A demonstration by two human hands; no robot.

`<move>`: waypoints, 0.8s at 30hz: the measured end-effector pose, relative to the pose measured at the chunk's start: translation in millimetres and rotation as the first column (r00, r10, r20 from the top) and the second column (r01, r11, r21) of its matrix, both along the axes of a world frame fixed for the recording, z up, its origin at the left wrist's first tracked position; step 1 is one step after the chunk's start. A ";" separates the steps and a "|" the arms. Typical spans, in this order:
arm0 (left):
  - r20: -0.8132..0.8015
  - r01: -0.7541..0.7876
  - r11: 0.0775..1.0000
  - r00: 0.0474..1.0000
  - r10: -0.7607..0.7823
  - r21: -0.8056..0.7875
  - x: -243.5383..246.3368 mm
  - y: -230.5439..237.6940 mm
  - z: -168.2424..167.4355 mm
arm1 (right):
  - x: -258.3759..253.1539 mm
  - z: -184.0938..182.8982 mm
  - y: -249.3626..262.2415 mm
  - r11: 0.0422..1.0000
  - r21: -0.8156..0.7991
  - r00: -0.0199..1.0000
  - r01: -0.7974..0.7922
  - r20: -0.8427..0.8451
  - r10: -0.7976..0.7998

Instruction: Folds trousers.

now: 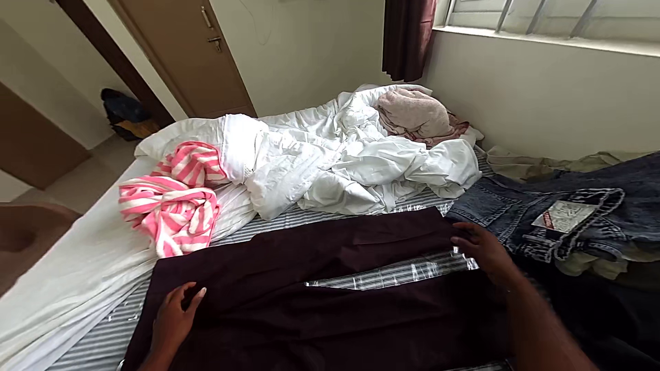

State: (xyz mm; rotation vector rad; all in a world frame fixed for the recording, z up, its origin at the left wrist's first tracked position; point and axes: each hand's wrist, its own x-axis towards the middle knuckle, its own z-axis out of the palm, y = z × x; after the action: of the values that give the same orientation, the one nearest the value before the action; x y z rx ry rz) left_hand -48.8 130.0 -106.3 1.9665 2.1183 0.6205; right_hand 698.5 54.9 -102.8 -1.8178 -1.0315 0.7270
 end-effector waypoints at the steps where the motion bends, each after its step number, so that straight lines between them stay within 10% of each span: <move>1: -0.019 -0.029 0.992 0.999 0.027 -0.123 -8.2 -5.7 -2.3 | -1.1 1.4 -0.5 0.992 0.091 0.996 0.090 -0.023 -0.089; 8: -0.105 -0.043 0.987 0.994 0.027 -0.152 -12.6 -12.4 -27.6 | 4.0 -4.5 -15.7 0.953 -0.247 0.932 0.174 0.355 -0.078; 17: 0.041 -0.253 0.961 0.967 0.250 0.111 -52.5 -30.7 -12.6 | 1.0 -0.3 -35.0 0.925 -0.277 0.869 0.260 0.484 -0.100; 21: -0.138 0.183 0.972 0.977 -0.163 0.146 -33.5 -58.1 18.0 | 13.8 13.3 -64.8 0.879 -0.421 0.865 0.222 0.501 0.021; 24: -0.278 0.580 0.812 0.771 -0.573 -0.065 -18.2 -95.5 47.9 | 19.7 25.5 -98.2 0.813 -0.556 0.887 0.172 0.447 0.118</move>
State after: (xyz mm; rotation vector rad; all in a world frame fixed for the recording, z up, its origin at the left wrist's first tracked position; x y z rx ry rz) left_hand -67.0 34.5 -58.4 2.6744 1.4674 0.2499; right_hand 718.3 -43.4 -77.4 -2.6391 -1.1579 0.6437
